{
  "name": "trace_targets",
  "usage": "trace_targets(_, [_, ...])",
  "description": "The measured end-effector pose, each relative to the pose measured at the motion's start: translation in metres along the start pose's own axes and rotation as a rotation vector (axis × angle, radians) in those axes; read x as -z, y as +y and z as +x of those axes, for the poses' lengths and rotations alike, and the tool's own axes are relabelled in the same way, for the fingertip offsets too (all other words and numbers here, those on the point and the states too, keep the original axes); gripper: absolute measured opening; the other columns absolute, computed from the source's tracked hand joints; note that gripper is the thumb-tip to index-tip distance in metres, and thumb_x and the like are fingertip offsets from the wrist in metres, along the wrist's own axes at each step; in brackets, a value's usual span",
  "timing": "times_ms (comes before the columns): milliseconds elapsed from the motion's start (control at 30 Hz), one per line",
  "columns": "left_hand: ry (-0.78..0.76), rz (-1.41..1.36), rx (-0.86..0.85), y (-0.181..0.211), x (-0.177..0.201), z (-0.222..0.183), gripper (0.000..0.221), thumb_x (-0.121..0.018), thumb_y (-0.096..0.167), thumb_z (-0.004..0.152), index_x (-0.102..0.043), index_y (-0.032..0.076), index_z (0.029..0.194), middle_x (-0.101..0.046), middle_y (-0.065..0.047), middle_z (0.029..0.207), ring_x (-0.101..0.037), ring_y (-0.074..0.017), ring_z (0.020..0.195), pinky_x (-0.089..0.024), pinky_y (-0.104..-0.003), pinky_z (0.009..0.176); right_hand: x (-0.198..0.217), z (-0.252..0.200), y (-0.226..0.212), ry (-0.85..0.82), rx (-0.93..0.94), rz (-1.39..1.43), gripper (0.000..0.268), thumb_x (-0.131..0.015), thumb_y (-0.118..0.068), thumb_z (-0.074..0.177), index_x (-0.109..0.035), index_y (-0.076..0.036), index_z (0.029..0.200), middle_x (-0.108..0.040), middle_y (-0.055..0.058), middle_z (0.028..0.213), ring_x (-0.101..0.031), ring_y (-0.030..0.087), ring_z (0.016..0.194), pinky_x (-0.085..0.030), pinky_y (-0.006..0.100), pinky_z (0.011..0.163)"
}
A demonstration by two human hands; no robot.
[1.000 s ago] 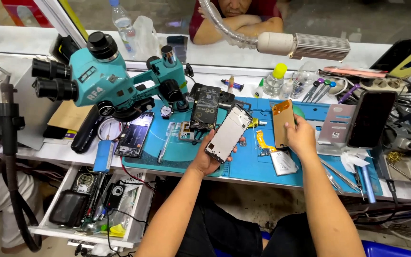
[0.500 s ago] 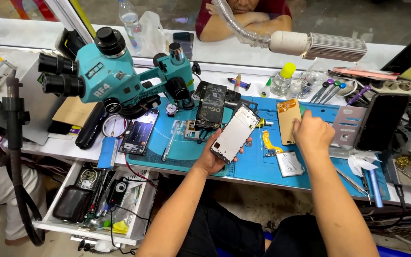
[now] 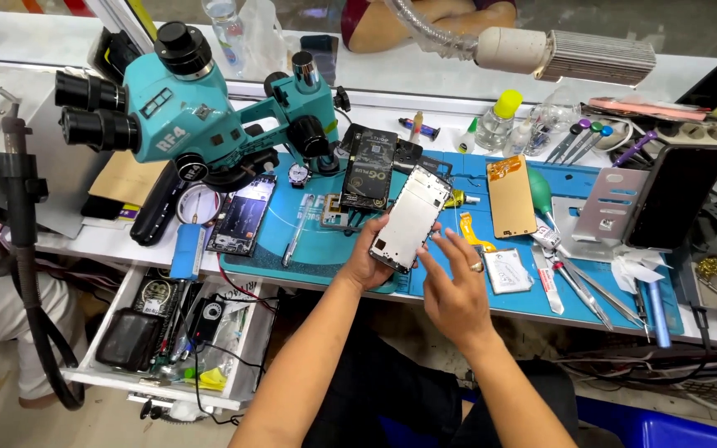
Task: Repairing a mobile phone by inspecting, disassembling, and reassembling internal components and the display screen.
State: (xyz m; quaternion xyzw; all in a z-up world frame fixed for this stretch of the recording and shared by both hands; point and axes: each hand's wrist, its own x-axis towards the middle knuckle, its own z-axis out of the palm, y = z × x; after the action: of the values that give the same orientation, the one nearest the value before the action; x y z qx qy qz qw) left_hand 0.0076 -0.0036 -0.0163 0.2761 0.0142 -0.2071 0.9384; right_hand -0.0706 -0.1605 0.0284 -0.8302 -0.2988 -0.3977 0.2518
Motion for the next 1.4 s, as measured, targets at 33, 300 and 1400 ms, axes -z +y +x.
trace_targets(33, [0.002, 0.0, -0.007, 0.0, -0.005, -0.003, 0.055, -0.062, 0.051, 0.088, -0.063, 0.029, 0.138, -0.072, -0.022, 0.112, -0.072, -0.0439, 0.081, -0.064, -0.055, 0.058, -0.005, -0.008, 0.003, 0.0, 0.005, 0.005, 0.044, -0.062, 0.01, 0.086, -0.071, -0.009, 0.126, -0.061, 0.017, 0.132, -0.051, 0.041, 0.138, -0.042, 0.049, 0.114])
trace_targets(300, [-0.223, 0.167, -0.179, 0.001, -0.016, -0.012, 0.064, -0.068, 0.037, 0.092, -0.049, 0.019, 0.151, -0.071, -0.026, 0.11, -0.073, -0.0413, 0.091, -0.068, -0.05, 0.063, 0.008, -0.018, 0.01, 0.071, -0.341, 0.189, 0.027, -0.06, -0.02, 0.107, -0.072, -0.013, 0.084, -0.066, -0.002, 0.075, -0.068, 0.021, 0.072, -0.054, 0.031, 0.067])
trace_targets(1400, [-0.04, 0.894, -0.174, 0.027, -0.021, -0.126, 0.112, -0.091, 0.002, 0.071, -0.026, 0.017, 0.161, -0.056, -0.021, 0.143, -0.06, -0.0398, 0.128, -0.054, -0.049, 0.106, 0.083, -0.058, 0.054, -0.269, -0.488, 0.08, 0.072, -0.095, -0.03, 0.064, -0.066, -0.017, 0.129, -0.078, 0.004, 0.112, -0.071, 0.027, 0.11, -0.053, 0.043, 0.098])
